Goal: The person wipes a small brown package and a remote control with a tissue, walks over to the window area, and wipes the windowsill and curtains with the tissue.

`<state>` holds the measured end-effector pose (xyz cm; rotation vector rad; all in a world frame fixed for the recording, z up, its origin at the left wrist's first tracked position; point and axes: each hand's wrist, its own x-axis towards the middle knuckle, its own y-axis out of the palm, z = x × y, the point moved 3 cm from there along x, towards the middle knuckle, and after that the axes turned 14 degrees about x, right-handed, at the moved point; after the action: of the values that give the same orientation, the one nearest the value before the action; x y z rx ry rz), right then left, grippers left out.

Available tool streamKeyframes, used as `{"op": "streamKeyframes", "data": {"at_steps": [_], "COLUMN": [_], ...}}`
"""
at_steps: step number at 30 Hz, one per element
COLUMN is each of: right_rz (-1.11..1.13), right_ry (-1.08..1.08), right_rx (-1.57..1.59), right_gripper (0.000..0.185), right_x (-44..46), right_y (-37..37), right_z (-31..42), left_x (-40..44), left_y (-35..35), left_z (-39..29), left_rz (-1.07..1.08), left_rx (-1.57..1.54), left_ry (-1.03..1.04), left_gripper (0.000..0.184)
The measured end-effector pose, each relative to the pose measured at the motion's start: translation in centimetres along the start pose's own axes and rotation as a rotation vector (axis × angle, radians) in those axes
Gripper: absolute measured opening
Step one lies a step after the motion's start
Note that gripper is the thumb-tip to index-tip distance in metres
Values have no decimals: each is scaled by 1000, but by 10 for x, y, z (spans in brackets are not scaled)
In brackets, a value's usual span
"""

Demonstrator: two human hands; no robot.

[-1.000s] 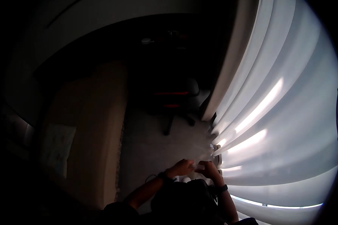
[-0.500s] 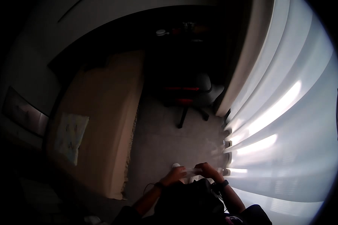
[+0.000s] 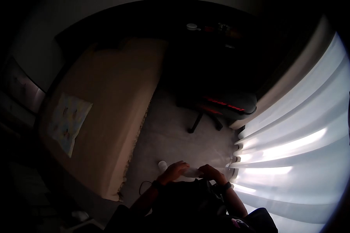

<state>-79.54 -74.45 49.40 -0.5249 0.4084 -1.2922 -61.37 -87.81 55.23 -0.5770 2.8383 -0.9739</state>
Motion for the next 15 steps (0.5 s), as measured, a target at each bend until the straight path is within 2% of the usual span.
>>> {"op": "streamKeyframes", "data": {"at_steps": [3, 5, 7, 8, 11, 12, 15], "right_rz": [-55, -166, -200, -101, 0, -28, 96], "right_ry": [183, 106, 78, 137, 267, 281, 233], "right_rx": [13, 96, 5, -42, -68, -77, -56], "right_gripper": [38, 39, 39, 36, 32, 35, 32], "right_x": [53, 84, 131, 157, 213, 225, 281], "right_y": [-5, -1, -32, -37, -63, -62, -80], "right_z": [15, 26, 87, 101, 163, 157, 162], "left_x": [-1, -7, -12, -14, -21, -21, -11], "left_y": [-50, -87, -122, -140, -179, -190, -230], "left_z": [27, 48, 70, 77, 113, 128, 156], "left_rz": [-53, -57, -78, -71, -24, -44, -149], "left_rx": [39, -63, -109, -126, -117, -123, -163], "left_ry": [51, 1, -10, -39, -184, -204, -279], "left_gripper": [13, 10, 10, 11, 11, 13, 14]}}
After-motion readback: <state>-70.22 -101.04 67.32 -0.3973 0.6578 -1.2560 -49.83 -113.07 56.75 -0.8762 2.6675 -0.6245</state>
